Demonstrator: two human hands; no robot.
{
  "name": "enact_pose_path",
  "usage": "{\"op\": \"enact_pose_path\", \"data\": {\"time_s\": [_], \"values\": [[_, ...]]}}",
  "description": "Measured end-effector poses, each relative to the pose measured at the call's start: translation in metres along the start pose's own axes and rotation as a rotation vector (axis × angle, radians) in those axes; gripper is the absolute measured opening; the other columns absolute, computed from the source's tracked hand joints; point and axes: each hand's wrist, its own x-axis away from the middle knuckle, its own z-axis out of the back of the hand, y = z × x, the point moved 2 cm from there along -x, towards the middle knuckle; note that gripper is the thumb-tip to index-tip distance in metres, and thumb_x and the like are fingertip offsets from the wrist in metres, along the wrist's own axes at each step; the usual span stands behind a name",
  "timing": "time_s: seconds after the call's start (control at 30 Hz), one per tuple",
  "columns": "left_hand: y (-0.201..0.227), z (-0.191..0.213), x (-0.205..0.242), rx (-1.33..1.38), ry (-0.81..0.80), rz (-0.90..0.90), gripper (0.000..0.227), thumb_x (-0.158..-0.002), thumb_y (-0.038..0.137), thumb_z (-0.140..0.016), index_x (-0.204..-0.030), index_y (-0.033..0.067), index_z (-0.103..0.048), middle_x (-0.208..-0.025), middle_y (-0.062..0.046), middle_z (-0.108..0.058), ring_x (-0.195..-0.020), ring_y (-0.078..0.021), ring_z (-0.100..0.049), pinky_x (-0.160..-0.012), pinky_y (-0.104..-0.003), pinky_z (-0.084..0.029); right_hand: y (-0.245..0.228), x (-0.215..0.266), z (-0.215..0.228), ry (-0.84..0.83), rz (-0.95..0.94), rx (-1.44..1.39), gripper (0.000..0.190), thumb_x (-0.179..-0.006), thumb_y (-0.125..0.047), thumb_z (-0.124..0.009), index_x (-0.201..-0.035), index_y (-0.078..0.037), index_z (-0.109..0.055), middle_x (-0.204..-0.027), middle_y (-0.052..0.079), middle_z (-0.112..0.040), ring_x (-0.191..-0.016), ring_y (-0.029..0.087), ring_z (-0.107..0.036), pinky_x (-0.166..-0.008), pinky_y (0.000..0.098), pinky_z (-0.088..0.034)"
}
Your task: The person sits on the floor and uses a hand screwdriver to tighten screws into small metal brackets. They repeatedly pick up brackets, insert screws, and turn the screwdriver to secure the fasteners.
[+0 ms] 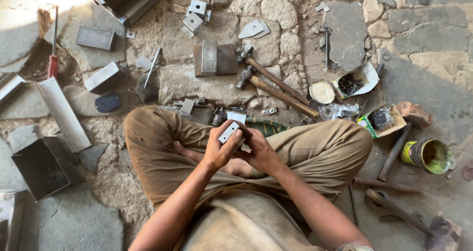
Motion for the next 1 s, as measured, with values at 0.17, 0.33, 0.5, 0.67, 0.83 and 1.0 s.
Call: {"op": "enact_pose_path", "data": {"time_s": [0.17,0.33,0.5,0.67,0.83,1.0], "values": [[0.007,0.002,-0.004,0.047,-0.012,-0.101,0.027,-0.105,0.025,-0.057,-0.105,0.0009,-0.069,-0.089,-0.003,-0.072,-0.08,-0.0086,-0.062,-0.076,-0.025,-0.052,0.0,-0.004,-0.001,-0.093,-0.14,-0.35,0.085,-0.093,-0.022,-0.075,-0.161,-0.012,-0.025,-0.141,0.013,-0.051,-0.122,0.025,-0.06,-0.096,0.0371,-0.057],[0.005,0.001,0.001,0.033,-0.008,-0.033,0.028,-0.103,0.027,-0.059,-0.105,0.0008,-0.07,-0.081,-0.003,-0.067,-0.073,-0.0086,-0.057,-0.069,-0.025,-0.05,0.006,0.0,-0.004,0.034,-0.155,-0.063,0.083,-0.077,-0.02,-0.088,-0.147,-0.007,-0.046,-0.115,0.016,-0.063,-0.105,0.03,-0.06,-0.089,0.0432,-0.052],[0.0,0.004,0.002,0.054,-0.012,-0.04,0.027,-0.103,0.027,-0.059,-0.107,0.0014,-0.069,-0.082,-0.003,-0.068,-0.076,-0.0075,-0.06,-0.071,-0.023,-0.052,0.011,-0.001,-0.011,-0.078,-0.12,-0.164,0.054,-0.094,-0.015,-0.078,-0.142,-0.01,-0.053,-0.131,0.012,-0.065,-0.121,0.028,-0.064,-0.102,0.0413,-0.054],[-0.003,0.007,0.005,0.161,-0.014,-0.018,0.026,-0.105,0.025,-0.06,-0.109,0.0014,-0.071,-0.078,-0.001,-0.063,-0.072,-0.0073,-0.055,-0.067,-0.023,-0.047,0.011,-0.001,-0.01,0.057,-0.122,-0.13,0.079,-0.081,-0.013,-0.08,-0.15,-0.009,-0.042,-0.125,0.016,-0.062,-0.116,0.035,-0.057,-0.094,0.0456,-0.051],[-0.006,0.013,0.009,0.094,0.05,-0.038,0.024,-0.104,0.024,-0.06,-0.106,0.0029,-0.07,-0.081,-0.001,-0.068,-0.073,-0.0071,-0.058,-0.068,-0.023,-0.05,0.01,-0.004,-0.017,-0.043,-0.016,-0.025,0.056,-0.09,-0.011,-0.081,-0.139,-0.015,-0.054,-0.136,0.017,-0.063,-0.124,0.036,-0.06,-0.1,0.0441,-0.053],[-0.008,0.017,0.012,0.182,0.115,-0.066,0.025,-0.105,0.025,-0.06,-0.107,0.0018,-0.069,-0.085,-0.003,-0.068,-0.078,-0.0078,-0.06,-0.072,-0.025,-0.051,0.007,-0.013,-0.021,0.078,-0.047,-0.038,0.08,-0.077,-0.018,-0.085,-0.145,-0.009,-0.045,-0.129,0.018,-0.062,-0.118,0.035,-0.06,-0.096,0.0442,-0.051]]}}
